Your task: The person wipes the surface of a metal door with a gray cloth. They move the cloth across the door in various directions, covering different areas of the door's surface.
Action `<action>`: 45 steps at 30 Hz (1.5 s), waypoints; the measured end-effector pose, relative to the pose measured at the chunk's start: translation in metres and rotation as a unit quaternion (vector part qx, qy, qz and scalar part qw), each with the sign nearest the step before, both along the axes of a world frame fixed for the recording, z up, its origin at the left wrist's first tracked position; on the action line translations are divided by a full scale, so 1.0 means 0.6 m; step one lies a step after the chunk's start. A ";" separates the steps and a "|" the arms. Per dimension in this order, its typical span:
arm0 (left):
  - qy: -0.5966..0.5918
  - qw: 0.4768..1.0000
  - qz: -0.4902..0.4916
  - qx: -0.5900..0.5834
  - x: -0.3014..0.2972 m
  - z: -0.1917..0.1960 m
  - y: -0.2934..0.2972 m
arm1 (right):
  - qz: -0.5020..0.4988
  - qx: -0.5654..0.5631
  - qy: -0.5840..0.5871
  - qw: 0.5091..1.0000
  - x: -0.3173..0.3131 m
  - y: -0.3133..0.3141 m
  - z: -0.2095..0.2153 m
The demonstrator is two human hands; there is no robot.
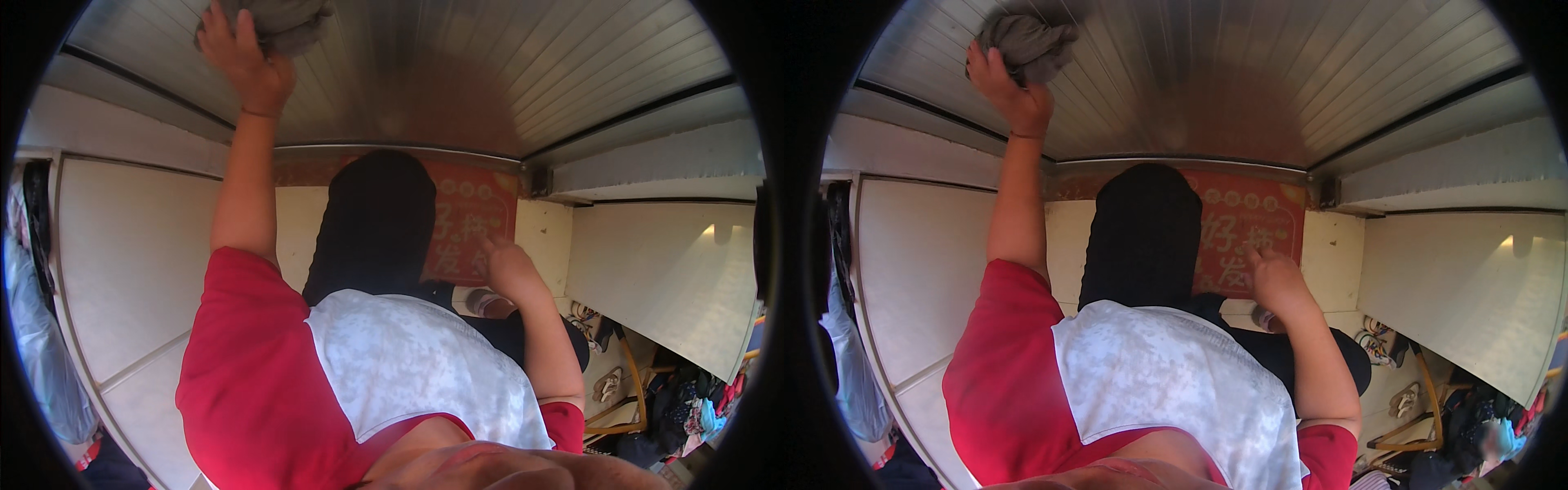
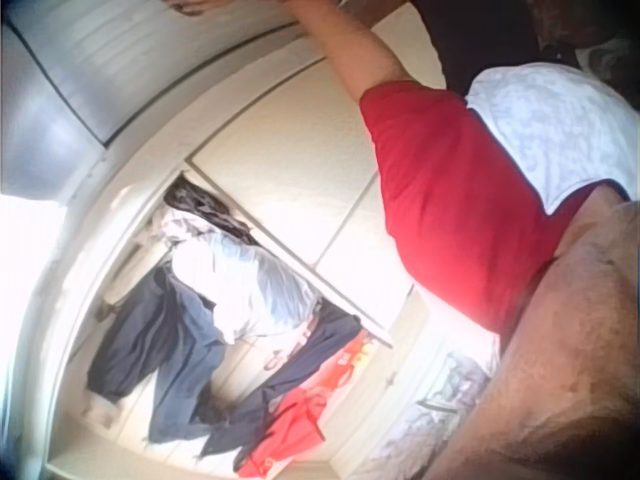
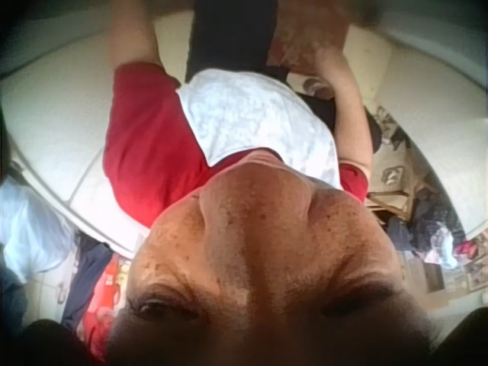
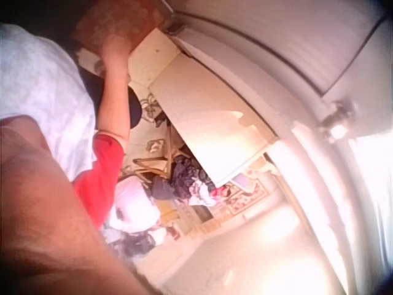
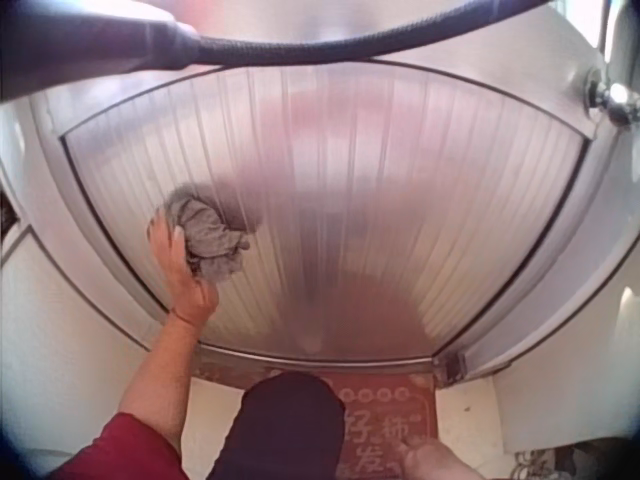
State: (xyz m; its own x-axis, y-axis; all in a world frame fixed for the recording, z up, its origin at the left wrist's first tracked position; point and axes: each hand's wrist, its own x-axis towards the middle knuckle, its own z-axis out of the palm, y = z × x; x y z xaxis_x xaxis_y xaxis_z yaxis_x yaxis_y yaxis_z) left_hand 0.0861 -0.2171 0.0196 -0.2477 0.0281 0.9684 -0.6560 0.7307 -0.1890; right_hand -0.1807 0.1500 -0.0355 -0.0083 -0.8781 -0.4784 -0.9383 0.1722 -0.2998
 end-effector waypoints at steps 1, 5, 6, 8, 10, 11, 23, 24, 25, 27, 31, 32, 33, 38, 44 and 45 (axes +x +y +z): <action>-0.010 1.000 0.005 0.011 -0.003 -0.002 0.006 | -0.001 0.001 0.000 1.000 0.001 -0.001 0.001; -0.027 0.997 0.051 -0.050 -0.008 -0.001 -0.004 | -0.001 0.003 0.001 1.000 0.001 -0.006 0.002; -0.028 0.996 0.058 -0.056 -0.001 0.010 -0.018 | -0.002 0.005 0.001 1.000 0.001 -0.005 0.000; -0.031 0.995 0.072 -0.058 0.006 0.024 -0.028 | 0.000 0.004 -0.002 1.000 0.001 -0.002 -0.005; -0.030 0.995 0.083 -0.056 0.009 0.029 -0.031 | 0.001 0.006 -0.003 1.000 0.001 -0.004 -0.008; -0.030 0.995 0.078 -0.046 0.013 0.025 -0.030 | 0.001 0.009 -0.004 1.000 0.002 -0.004 -0.006; -0.080 0.987 0.088 0.110 0.020 -0.286 0.027 | 0.005 0.006 0.006 1.000 0.000 0.002 -0.026; -0.084 0.983 0.089 0.135 0.018 -0.311 0.038 | 0.007 0.002 0.005 1.000 0.000 0.002 -0.028; -0.087 0.980 0.089 0.158 0.018 -0.328 0.045 | 0.005 0.014 0.006 1.000 0.001 -0.001 -0.025; -0.098 0.973 0.103 0.182 0.020 -0.351 0.056 | 0.001 0.039 0.008 0.999 0.006 -0.007 -0.018; -0.109 0.963 0.090 0.230 0.020 -0.346 0.070 | -0.007 0.030 0.010 0.999 -0.001 -0.004 -0.021; -0.115 0.959 0.084 0.244 0.020 -0.336 0.069 | -0.009 0.030 0.013 0.999 -0.003 -0.003 -0.022; -0.112 0.962 0.080 0.236 0.030 -0.321 0.065 | -0.007 0.029 0.014 0.999 -0.003 -0.003 -0.024; -0.070 0.987 0.062 0.128 0.039 -0.182 0.028 | 0.008 -0.001 0.011 1.000 -0.004 0.004 -0.029; -0.036 0.997 0.073 0.019 0.050 0.037 -0.018 | 0.010 0.006 0.015 1.000 -0.005 0.003 -0.025; 0.013 0.997 0.071 0.011 0.045 0.068 -0.022 | 0.010 0.007 0.016 1.000 -0.004 0.003 -0.025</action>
